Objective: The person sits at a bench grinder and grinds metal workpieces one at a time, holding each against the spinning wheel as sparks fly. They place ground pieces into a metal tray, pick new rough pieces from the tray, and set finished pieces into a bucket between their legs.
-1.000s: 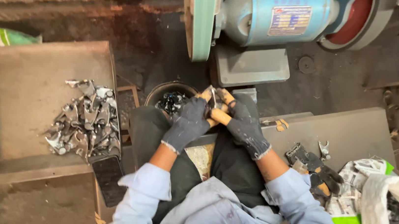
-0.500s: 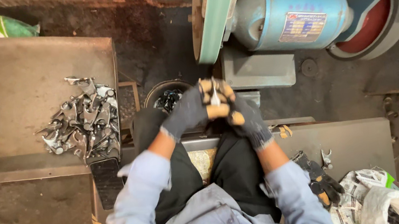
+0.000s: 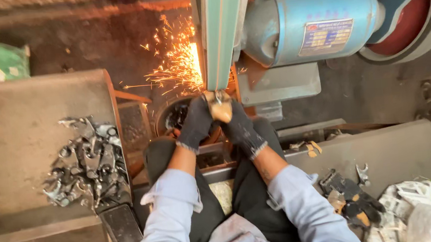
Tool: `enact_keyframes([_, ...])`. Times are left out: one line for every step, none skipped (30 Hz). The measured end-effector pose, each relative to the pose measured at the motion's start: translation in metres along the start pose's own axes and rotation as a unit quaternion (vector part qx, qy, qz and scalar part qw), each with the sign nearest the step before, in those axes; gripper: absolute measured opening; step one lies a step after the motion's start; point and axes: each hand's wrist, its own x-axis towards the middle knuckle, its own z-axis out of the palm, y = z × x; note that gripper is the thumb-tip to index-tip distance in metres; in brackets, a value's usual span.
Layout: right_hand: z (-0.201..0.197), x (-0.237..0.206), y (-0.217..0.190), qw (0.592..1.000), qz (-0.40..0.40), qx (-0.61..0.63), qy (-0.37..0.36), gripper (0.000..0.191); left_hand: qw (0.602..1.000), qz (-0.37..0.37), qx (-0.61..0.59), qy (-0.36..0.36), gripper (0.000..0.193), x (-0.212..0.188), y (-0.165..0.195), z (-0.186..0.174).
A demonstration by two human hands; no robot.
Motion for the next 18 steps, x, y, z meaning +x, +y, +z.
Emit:
enact_keyframes([0.008,-0.013,-0.011,0.999,-0.011,-0.051,-0.012,0.043,0.983,-0.063,-0.170,-0.031,0.031,-0.004,0.011,0.010])
enact_keyframes([0.014,-0.029,-0.024,0.984,-0.041,-0.169,-0.030,0.053,0.931,-0.129,-0.336,-0.059,0.033,-0.012,0.021,0.022])
enact_keyframes([0.019,-0.048,-0.038,0.959,-0.074,-0.268,-0.050,0.063,0.990,-0.042,-0.115,-0.074,0.046,-0.026,0.033,0.030])
enact_keyframes([0.025,-0.064,-0.053,0.934,-0.111,-0.329,-0.085,0.073,0.989,0.052,0.115,-0.081,0.060,-0.041,0.047,0.035])
enact_keyframes([0.031,-0.080,-0.062,0.918,-0.146,-0.351,-0.117,0.084,0.930,0.134,0.334,-0.077,0.074,-0.059,0.057,0.040])
enact_keyframes([0.038,-0.092,-0.068,0.904,-0.178,-0.362,-0.140,0.094,0.937,0.121,0.320,-0.075,0.073,-0.074,0.062,0.047])
enact_keyframes([0.045,-0.100,-0.070,0.889,-0.224,-0.361,-0.170,0.098,0.943,0.114,0.305,-0.071,0.071,-0.082,0.064,0.052])
enact_keyframes([0.053,-0.101,-0.069,0.913,-0.185,-0.350,-0.098,0.090,0.944,0.120,0.300,-0.066,0.070,-0.088,0.067,0.049])
enact_keyframes([0.059,-0.105,-0.066,0.931,-0.142,-0.336,-0.026,0.081,0.903,0.111,0.413,-0.035,0.078,-0.096,0.067,0.044])
enact_keyframes([0.066,-0.107,-0.060,0.942,-0.090,-0.321,0.041,0.074,0.850,0.091,0.518,0.006,0.087,-0.104,0.066,0.035])
enact_keyframes([0.069,-0.108,-0.055,0.917,-0.037,-0.387,0.088,0.072,0.780,0.066,0.620,0.057,0.096,-0.110,0.068,0.020])
enact_keyframes([0.072,-0.110,-0.050,0.885,0.015,-0.447,0.128,0.070,0.764,0.099,0.628,0.109,0.080,-0.117,0.072,-0.002])
enact_keyframes([0.074,-0.111,-0.045,0.870,-0.001,-0.488,0.066,0.070,0.746,0.126,0.637,0.151,0.064,-0.126,0.077,-0.026])
enact_keyframes([0.074,-0.113,-0.041,0.852,-0.019,-0.523,0.016,0.070,0.728,0.153,0.643,0.181,0.050,-0.131,0.082,-0.049])
enact_keyframes([0.074,-0.113,-0.036,0.825,0.006,-0.564,-0.028,0.069,0.670,0.189,0.674,0.246,0.035,-0.133,0.095,-0.080])
enact_keyframes([0.072,-0.114,-0.033,0.793,0.028,-0.606,-0.065,0.068,0.609,0.227,0.696,0.304,0.020,-0.135,0.110,-0.109])
enact_keyframes([0.072,-0.113,-0.030,0.756,0.050,-0.646,-0.098,0.067,0.217,0.157,0.908,0.321,0.039,-0.144,0.122,-0.135])
enact_keyframes([0.072,-0.111,-0.026,0.722,0.025,-0.680,-0.121,0.070,0.290,0.230,0.856,0.360,0.049,-0.142,0.139,-0.163])
